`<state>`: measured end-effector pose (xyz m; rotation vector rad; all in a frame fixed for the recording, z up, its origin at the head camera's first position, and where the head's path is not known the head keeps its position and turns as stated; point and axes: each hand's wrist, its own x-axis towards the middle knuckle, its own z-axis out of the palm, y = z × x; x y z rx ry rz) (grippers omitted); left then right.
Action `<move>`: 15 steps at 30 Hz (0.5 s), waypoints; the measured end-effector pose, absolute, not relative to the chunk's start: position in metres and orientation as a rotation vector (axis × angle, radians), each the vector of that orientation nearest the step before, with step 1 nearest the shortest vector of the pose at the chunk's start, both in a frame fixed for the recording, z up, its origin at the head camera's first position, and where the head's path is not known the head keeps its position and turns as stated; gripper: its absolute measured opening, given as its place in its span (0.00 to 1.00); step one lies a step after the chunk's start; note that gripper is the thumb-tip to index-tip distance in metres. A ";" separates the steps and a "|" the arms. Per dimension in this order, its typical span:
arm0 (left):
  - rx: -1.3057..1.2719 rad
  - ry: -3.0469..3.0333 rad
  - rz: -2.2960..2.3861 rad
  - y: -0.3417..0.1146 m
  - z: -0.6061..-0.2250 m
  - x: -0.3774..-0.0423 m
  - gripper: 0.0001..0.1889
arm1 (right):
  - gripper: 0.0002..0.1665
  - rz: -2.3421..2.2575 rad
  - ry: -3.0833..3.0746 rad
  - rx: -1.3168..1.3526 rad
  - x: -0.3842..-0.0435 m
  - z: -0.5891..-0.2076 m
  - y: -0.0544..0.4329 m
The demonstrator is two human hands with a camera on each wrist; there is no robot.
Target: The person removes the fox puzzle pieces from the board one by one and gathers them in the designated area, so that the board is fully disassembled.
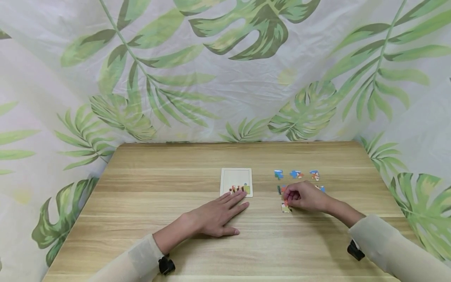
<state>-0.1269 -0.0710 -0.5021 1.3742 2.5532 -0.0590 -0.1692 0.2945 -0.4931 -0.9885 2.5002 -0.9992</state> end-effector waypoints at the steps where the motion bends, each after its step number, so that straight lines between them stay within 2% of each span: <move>1: 1.371 2.551 -0.055 -0.071 -0.502 -0.127 0.44 | 0.09 -0.990 2.510 -1.005 -0.169 -0.492 0.294; 15: 1.353 2.568 -0.091 -0.069 -0.497 -0.125 0.44 | 0.07 -0.912 2.582 -1.140 -0.189 -0.475 0.261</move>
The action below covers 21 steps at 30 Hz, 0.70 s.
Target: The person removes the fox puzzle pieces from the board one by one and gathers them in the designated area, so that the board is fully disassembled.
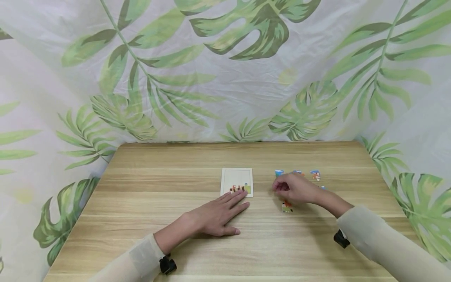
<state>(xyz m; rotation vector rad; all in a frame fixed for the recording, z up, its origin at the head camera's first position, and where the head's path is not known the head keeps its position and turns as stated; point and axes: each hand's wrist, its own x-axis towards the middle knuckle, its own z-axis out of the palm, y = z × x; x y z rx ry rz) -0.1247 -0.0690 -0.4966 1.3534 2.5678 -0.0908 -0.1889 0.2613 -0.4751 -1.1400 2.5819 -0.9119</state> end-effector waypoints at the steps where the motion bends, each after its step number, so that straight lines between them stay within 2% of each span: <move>1: 1.354 2.570 -0.092 -0.069 -0.496 -0.124 0.44 | 0.06 -0.911 2.575 -1.135 -0.191 -0.474 0.258; 21: 1.380 2.604 -0.140 -0.052 -0.494 -0.118 0.39 | 0.03 -0.877 2.480 -1.144 -0.238 -0.471 0.191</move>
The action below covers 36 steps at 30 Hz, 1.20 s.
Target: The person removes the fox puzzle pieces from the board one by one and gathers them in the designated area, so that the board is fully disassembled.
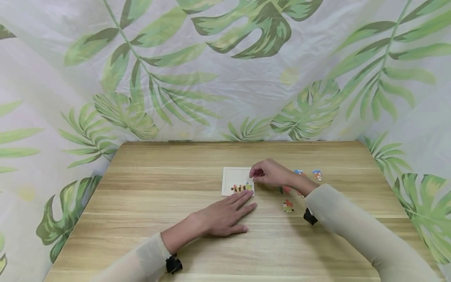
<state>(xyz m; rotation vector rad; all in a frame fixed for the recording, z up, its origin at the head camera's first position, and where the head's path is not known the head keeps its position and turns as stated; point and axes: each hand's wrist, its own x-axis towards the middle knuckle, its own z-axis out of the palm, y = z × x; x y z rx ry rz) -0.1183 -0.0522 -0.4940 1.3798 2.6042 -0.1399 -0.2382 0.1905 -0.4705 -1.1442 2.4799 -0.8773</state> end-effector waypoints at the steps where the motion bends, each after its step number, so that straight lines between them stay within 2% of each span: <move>1: 1.378 2.604 -0.146 -0.052 -0.494 -0.118 0.39 | 0.04 -0.880 2.475 -1.152 -0.240 -0.471 0.188; 21: 1.400 2.571 -0.213 -0.050 -0.493 -0.119 0.42 | 0.09 -0.938 2.222 -1.246 -0.257 -0.483 0.149; 36: 1.422 2.572 -0.223 -0.052 -0.493 -0.120 0.43 | 0.10 -0.900 2.131 -1.279 -0.263 -0.487 0.140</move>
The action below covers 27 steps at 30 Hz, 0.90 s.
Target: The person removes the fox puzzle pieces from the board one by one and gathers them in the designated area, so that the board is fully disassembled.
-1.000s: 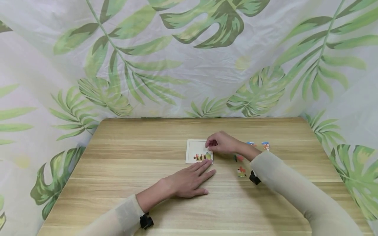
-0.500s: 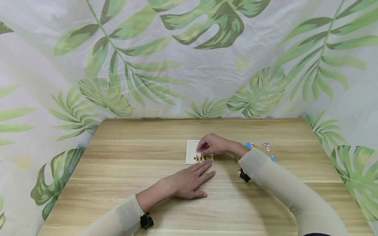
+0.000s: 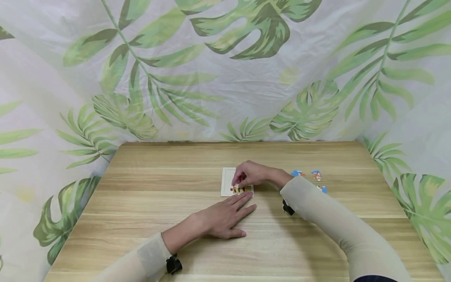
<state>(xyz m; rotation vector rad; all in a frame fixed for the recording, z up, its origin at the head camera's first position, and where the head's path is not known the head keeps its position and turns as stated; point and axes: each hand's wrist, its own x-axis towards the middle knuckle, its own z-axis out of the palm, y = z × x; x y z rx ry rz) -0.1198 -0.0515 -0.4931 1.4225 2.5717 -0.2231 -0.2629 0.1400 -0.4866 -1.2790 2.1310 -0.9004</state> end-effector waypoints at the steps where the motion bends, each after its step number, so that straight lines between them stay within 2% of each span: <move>1: 1.426 2.572 -0.221 -0.052 -0.493 -0.120 0.43 | 0.10 -0.900 2.132 -1.283 -0.263 -0.487 0.140; 27: 1.435 2.568 -0.226 -0.053 -0.495 -0.121 0.43 | 0.06 -1.013 2.020 -1.147 -0.262 -0.491 0.136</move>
